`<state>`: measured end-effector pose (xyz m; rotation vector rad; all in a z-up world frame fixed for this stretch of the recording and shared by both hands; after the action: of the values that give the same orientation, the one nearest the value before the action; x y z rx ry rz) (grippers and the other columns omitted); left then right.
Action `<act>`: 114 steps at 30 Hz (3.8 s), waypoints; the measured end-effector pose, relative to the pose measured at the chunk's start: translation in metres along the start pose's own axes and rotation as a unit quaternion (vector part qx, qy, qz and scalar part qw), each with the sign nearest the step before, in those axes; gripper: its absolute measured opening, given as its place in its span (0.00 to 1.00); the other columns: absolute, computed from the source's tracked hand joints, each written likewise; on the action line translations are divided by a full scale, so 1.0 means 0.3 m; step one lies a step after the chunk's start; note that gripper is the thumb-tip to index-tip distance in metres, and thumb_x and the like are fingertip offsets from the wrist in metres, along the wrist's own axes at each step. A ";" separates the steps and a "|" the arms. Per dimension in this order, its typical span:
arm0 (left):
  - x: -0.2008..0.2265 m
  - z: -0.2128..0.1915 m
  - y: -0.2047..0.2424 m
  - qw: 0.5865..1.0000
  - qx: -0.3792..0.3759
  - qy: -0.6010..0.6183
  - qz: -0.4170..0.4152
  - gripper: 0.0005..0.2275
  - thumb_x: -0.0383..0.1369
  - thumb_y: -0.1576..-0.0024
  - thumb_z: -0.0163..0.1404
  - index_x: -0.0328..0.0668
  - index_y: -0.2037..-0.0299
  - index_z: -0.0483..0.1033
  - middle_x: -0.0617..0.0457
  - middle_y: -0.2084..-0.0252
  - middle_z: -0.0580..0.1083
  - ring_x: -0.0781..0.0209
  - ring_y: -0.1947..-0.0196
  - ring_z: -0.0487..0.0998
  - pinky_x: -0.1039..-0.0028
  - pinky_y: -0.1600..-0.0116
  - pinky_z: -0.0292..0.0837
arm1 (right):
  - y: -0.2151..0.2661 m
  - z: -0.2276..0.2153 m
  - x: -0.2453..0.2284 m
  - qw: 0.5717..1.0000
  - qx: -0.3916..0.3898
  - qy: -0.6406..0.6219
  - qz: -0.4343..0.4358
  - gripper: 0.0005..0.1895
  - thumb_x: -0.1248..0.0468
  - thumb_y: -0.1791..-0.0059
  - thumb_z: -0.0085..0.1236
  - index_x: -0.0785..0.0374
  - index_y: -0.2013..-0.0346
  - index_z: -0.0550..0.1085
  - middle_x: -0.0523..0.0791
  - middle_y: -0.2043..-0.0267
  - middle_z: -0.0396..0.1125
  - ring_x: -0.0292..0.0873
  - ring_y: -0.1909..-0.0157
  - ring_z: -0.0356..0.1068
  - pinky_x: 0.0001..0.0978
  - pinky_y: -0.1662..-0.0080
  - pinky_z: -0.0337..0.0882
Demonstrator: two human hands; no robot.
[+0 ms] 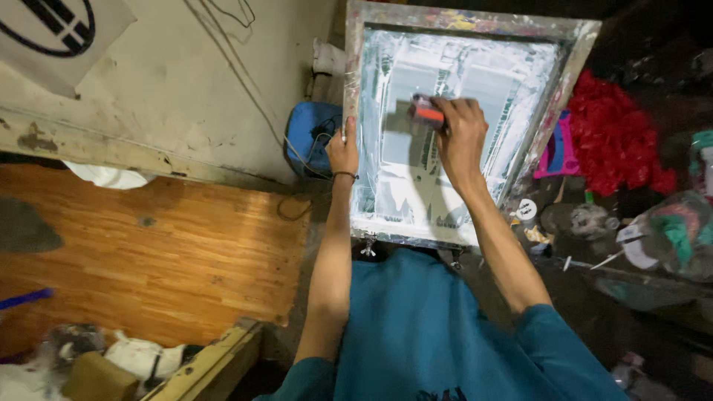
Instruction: The person uses a squeegee to pull white ink across a screen printing frame, spreading it evenly over the mesh. The task is performed on a wooden table in a cluttered workspace.
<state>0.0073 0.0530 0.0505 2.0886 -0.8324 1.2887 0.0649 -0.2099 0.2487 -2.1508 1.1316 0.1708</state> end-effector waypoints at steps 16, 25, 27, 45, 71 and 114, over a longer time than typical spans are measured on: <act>-0.060 0.037 -0.007 0.997 -0.068 0.023 -0.038 0.31 0.63 0.42 0.43 0.41 0.50 0.79 0.33 0.54 0.79 0.30 0.50 0.79 0.45 0.44 0.72 | 0.696 0.104 0.008 0.972 -0.074 -0.088 0.204 0.28 0.78 0.65 0.70 0.62 0.51 0.80 0.55 0.60 0.72 0.64 0.54 0.70 0.54 0.50 0.71; 0.009 0.019 -0.023 0.997 -0.062 0.033 -0.018 0.29 0.62 0.40 0.42 0.41 0.58 0.80 0.33 0.57 0.79 0.30 0.48 0.77 0.47 0.43 0.71 | 0.880 0.016 -0.010 0.943 -0.006 -0.048 0.329 0.28 0.78 0.65 0.70 0.64 0.50 0.80 0.56 0.57 0.74 0.65 0.51 0.71 0.53 0.47 0.70; -0.062 0.034 -0.064 0.998 -0.052 0.032 -0.019 0.28 0.62 0.40 0.43 0.44 0.57 0.82 0.37 0.56 0.80 0.36 0.48 0.78 0.52 0.43 0.72 | 0.899 0.020 0.000 0.938 0.005 -0.042 0.343 0.29 0.79 0.65 0.69 0.62 0.50 0.81 0.54 0.57 0.75 0.62 0.51 0.72 0.51 0.46 0.70; 0.075 -0.023 -0.006 0.998 -0.021 0.004 0.065 0.31 0.59 0.38 0.39 0.34 0.60 0.81 0.29 0.62 0.79 0.26 0.52 0.78 0.47 0.46 0.71 | 0.589 0.296 -0.040 0.980 -0.167 0.052 0.092 0.12 0.66 0.47 0.49 0.53 0.53 0.79 0.47 0.64 0.70 0.53 0.58 0.68 0.44 0.56 0.70; -0.047 0.015 -0.051 0.998 -0.062 -0.011 -0.004 0.33 0.63 0.37 0.37 0.44 0.42 0.79 0.35 0.49 0.79 0.33 0.42 0.76 0.48 0.35 0.67 | 0.841 0.168 0.295 0.963 -0.211 0.053 0.159 0.13 0.66 0.53 0.56 0.48 0.56 0.79 0.44 0.64 0.71 0.50 0.55 0.68 0.42 0.50 0.71; 0.082 -0.073 0.066 0.998 -0.029 0.003 0.051 0.28 0.54 0.37 0.35 0.40 0.49 0.80 0.40 0.53 0.81 0.38 0.51 0.79 0.55 0.49 0.68 | -0.046 -0.171 0.155 0.981 0.048 0.186 -0.019 0.19 0.76 0.56 0.63 0.63 0.50 0.80 0.49 0.60 0.73 0.53 0.60 0.64 0.44 0.60 0.63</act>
<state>-0.0112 0.0503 0.0840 2.0201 -0.9735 1.3068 0.0942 -0.2684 0.2754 -2.1697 1.2730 -0.3113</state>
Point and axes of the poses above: each hand's wrist, its own y-axis away from the middle knuckle, its own z-axis out of the palm, x = y × z, the point moved 9 cm from there along -y, towards the middle knuckle
